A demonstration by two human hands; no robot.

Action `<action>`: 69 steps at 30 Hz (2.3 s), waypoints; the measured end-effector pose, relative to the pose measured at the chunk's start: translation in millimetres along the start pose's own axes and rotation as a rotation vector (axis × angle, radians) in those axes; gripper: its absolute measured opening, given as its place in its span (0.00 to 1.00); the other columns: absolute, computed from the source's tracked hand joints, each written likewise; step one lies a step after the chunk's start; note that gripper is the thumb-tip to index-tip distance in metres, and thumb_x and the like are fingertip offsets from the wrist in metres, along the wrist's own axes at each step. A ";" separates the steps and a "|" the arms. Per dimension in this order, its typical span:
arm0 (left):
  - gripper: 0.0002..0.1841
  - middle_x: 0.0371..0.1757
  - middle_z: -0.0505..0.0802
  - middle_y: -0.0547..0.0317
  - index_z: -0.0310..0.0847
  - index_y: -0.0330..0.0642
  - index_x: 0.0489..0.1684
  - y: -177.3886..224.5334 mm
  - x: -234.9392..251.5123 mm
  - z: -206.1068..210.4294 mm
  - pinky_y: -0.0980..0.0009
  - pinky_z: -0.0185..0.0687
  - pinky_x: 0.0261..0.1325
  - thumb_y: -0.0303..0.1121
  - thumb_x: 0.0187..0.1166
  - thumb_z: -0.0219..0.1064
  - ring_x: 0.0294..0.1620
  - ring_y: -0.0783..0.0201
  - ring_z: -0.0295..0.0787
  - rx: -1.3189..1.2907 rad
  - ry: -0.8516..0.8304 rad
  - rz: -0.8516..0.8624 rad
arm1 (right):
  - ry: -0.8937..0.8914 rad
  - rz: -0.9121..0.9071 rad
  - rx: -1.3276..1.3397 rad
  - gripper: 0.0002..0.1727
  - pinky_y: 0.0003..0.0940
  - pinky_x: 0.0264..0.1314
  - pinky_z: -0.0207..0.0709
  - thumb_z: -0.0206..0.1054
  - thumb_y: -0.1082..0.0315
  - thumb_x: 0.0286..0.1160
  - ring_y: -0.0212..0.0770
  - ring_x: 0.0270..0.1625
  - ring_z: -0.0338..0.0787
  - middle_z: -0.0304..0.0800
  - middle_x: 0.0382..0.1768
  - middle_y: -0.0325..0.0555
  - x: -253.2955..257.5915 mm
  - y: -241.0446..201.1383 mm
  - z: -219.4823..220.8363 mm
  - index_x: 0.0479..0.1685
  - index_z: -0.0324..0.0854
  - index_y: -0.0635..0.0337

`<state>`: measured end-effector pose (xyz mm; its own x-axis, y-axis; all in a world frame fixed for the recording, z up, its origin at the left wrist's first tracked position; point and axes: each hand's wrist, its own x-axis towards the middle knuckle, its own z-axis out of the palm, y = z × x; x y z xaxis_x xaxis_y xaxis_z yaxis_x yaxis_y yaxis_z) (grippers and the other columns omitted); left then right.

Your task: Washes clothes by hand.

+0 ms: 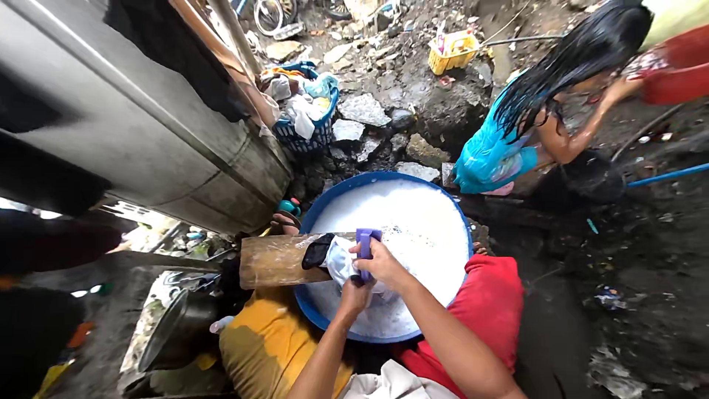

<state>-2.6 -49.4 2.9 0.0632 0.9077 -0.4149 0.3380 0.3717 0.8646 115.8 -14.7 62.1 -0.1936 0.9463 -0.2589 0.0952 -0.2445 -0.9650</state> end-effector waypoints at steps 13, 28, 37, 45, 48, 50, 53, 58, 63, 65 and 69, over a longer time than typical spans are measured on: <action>0.16 0.44 0.91 0.54 0.74 0.32 0.67 103.3 -57.0 -45.5 0.67 0.91 0.48 0.36 0.92 0.55 0.42 0.69 0.91 -0.342 0.230 0.142 | 0.080 0.067 0.154 0.27 0.36 0.49 0.85 0.64 0.84 0.71 0.40 0.50 0.90 0.87 0.61 0.54 -19.5 59.4 -69.0 0.73 0.68 0.70; 0.11 0.30 0.88 0.69 0.86 0.36 0.44 63.9 -48.8 -146.5 0.80 0.80 0.37 0.36 0.86 0.64 0.28 0.83 0.81 0.102 0.398 0.223 | 0.625 -0.143 0.299 0.11 0.23 0.26 0.75 0.70 0.86 0.58 0.25 0.22 0.79 0.81 0.20 0.33 -32.2 46.5 -94.0 0.27 0.77 0.59; 0.19 0.65 0.87 0.25 0.82 0.27 0.65 8.7 65.8 -179.3 0.33 0.67 0.77 0.35 0.91 0.57 0.73 0.30 0.80 0.738 0.330 0.022 | 0.415 0.276 -0.282 0.28 0.61 0.62 0.79 0.74 0.75 0.71 0.63 0.60 0.87 0.85 0.62 0.70 63.4 62.9 -112.7 0.73 0.75 0.69; 0.15 0.89 0.64 0.28 0.92 0.37 0.54 -42.0 84.1 -223.3 0.18 0.43 0.79 0.38 0.77 0.73 0.90 0.20 0.45 0.976 0.407 0.285 | 0.283 0.157 -0.352 0.40 0.66 0.65 0.81 0.77 0.72 0.68 0.69 0.62 0.89 0.88 0.58 0.73 109.4 31.3 54.9 0.82 0.63 0.70; 0.15 0.88 0.66 0.30 0.91 0.33 0.56 -42.1 88.0 -235.5 0.28 0.60 0.79 0.29 0.74 0.74 0.89 0.23 0.53 0.933 0.344 0.299 | -0.041 -0.043 -0.485 0.35 0.57 0.68 0.83 0.75 0.62 0.74 0.57 0.64 0.91 0.89 0.64 0.62 105.1 7.7 158.8 0.80 0.69 0.65; 0.14 0.88 0.68 0.32 0.90 0.33 0.56 -47.8 88.7 -238.3 0.27 0.64 0.76 0.27 0.75 0.72 0.87 0.23 0.58 0.903 0.339 0.325 | -0.066 -0.123 -0.566 0.33 0.58 0.68 0.82 0.73 0.59 0.76 0.58 0.66 0.91 0.90 0.65 0.60 106.8 26.8 168.9 0.80 0.74 0.62; 0.13 0.88 0.67 0.34 0.91 0.35 0.51 -55.5 93.7 -238.7 0.25 0.67 0.71 0.34 0.76 0.72 0.86 0.21 0.59 0.909 0.360 0.341 | 0.161 0.079 -0.573 0.32 0.63 0.66 0.81 0.70 0.52 0.80 0.61 0.61 0.93 0.93 0.56 0.62 130.0 80.9 96.8 0.78 0.75 0.62; 0.12 0.91 0.65 0.41 0.92 0.37 0.47 -52.8 92.3 -229.2 0.26 0.70 0.66 0.37 0.75 0.75 0.86 0.24 0.59 0.912 0.399 0.260 | 0.517 0.307 -0.441 0.40 0.71 0.61 0.80 0.74 0.54 0.77 0.72 0.60 0.89 0.89 0.56 0.72 153.1 112.6 24.7 0.83 0.62 0.65; 0.14 0.92 0.65 0.48 0.91 0.36 0.55 -45.9 88.0 -230.5 0.25 0.72 0.65 0.27 0.73 0.74 0.88 0.27 0.58 0.873 0.363 0.166 | 0.054 0.020 -0.521 0.33 0.60 0.60 0.85 0.73 0.54 0.78 0.60 0.55 0.94 0.94 0.51 0.62 128.9 32.4 185.7 0.76 0.72 0.66; 0.13 0.92 0.66 0.45 0.90 0.35 0.53 -49.0 89.8 -233.8 0.25 0.72 0.64 0.30 0.74 0.76 0.87 0.26 0.58 0.875 0.360 0.202 | 0.001 0.008 -0.607 0.34 0.65 0.57 0.84 0.71 0.51 0.80 0.63 0.54 0.94 0.94 0.50 0.64 133.7 45.1 159.6 0.79 0.71 0.62; 0.13 0.91 0.66 0.46 0.91 0.38 0.49 -50.4 91.7 -227.9 0.27 0.74 0.62 0.36 0.74 0.77 0.87 0.27 0.59 0.892 0.392 0.196 | 0.422 0.258 -0.589 0.39 0.75 0.61 0.78 0.73 0.53 0.79 0.77 0.59 0.89 0.88 0.56 0.77 146.5 120.2 -2.3 0.82 0.64 0.68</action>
<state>-227.8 59.5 -14.2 -0.0665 0.9975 -0.0252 0.9477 0.0711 0.3112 101.2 95.0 -91.7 0.2836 0.9038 -0.3204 0.6138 -0.4278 -0.6635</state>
